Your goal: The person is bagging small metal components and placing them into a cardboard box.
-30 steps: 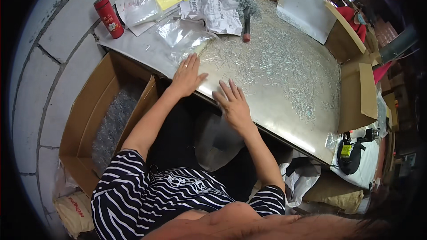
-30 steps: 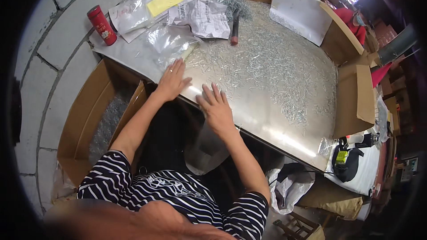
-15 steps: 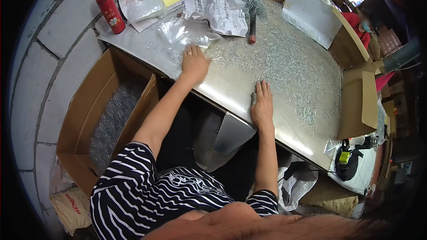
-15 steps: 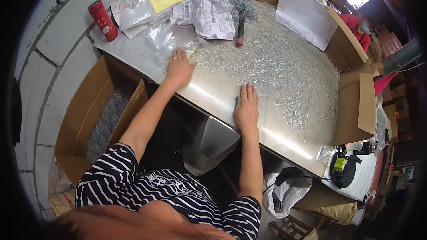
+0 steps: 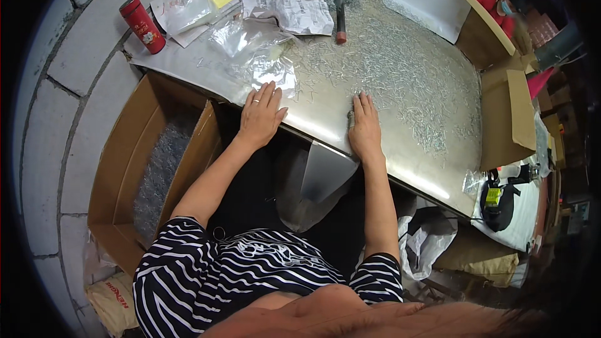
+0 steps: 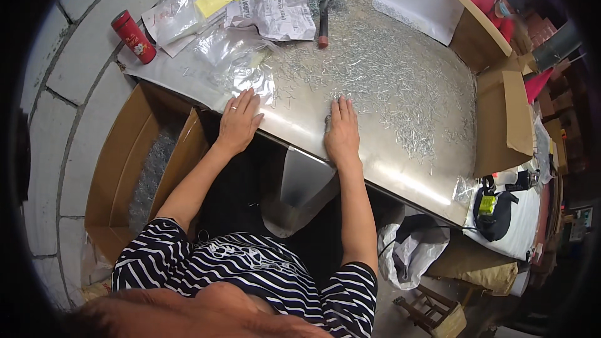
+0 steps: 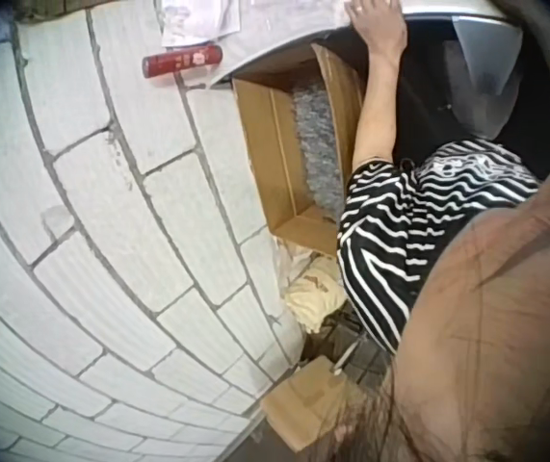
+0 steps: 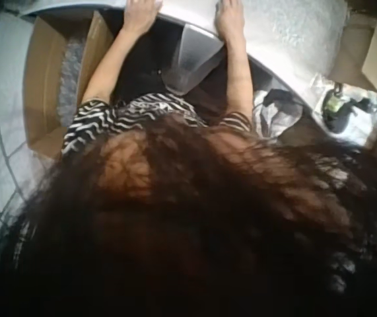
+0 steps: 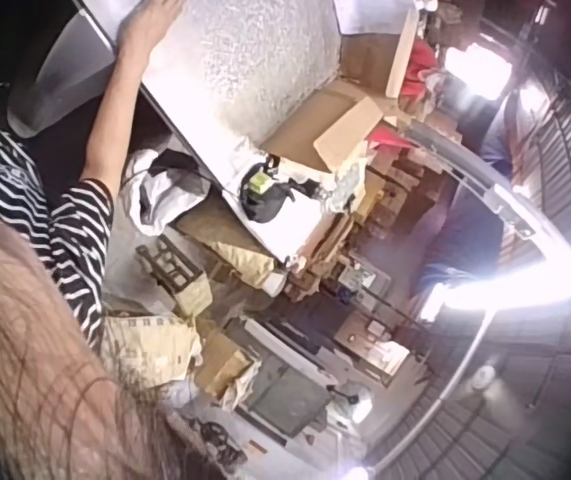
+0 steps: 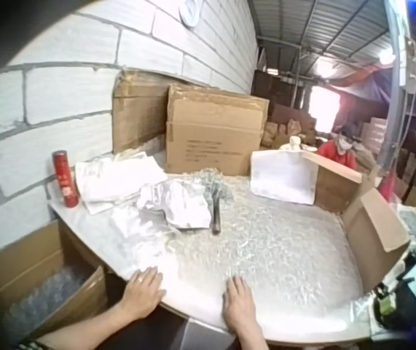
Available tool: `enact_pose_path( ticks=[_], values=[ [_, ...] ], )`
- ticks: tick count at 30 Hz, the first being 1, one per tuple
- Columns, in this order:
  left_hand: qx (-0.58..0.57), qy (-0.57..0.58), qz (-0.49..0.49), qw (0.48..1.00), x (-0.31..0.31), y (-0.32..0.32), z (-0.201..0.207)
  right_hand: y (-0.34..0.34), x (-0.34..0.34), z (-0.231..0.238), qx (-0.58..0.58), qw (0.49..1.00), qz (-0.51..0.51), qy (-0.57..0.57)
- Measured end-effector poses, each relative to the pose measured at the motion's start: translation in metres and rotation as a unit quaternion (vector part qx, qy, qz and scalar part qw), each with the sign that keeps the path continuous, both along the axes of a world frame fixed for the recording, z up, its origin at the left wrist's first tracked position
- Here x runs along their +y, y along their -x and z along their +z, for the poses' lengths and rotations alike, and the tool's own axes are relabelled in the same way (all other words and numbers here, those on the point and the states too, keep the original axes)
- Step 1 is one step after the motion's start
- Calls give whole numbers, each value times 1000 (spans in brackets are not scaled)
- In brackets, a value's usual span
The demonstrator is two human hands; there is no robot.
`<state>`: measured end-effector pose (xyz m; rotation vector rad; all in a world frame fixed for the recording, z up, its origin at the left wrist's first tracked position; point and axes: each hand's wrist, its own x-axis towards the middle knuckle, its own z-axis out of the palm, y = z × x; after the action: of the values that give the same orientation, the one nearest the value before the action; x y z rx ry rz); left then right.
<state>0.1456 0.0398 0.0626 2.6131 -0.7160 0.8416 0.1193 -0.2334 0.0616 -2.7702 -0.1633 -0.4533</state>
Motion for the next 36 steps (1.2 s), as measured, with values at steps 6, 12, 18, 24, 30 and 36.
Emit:
enact_pose_path(
  ticks=[6,12,18,24,30,36],
  values=[
    [28,39,-28,998,3,7,-5,3,1,0,-19,1000,-2,-19],
    [138,191,-64,970,4,-6,-1,6,2,1,-28,999,-4,-23],
    [185,154,-3,971,-3,-94,-2,6,4,1,-42,997,-22,-55],
    [43,49,6,998,-13,-101,7,7,0,-3,-33,998,-17,-60],
    [46,27,-99,994,-13,-8,-11,4,-1,1,-31,999,-13,-36],
    [8,50,-144,988,5,21,-16,6,3,1,-26,999,-7,-33]
  ],
)
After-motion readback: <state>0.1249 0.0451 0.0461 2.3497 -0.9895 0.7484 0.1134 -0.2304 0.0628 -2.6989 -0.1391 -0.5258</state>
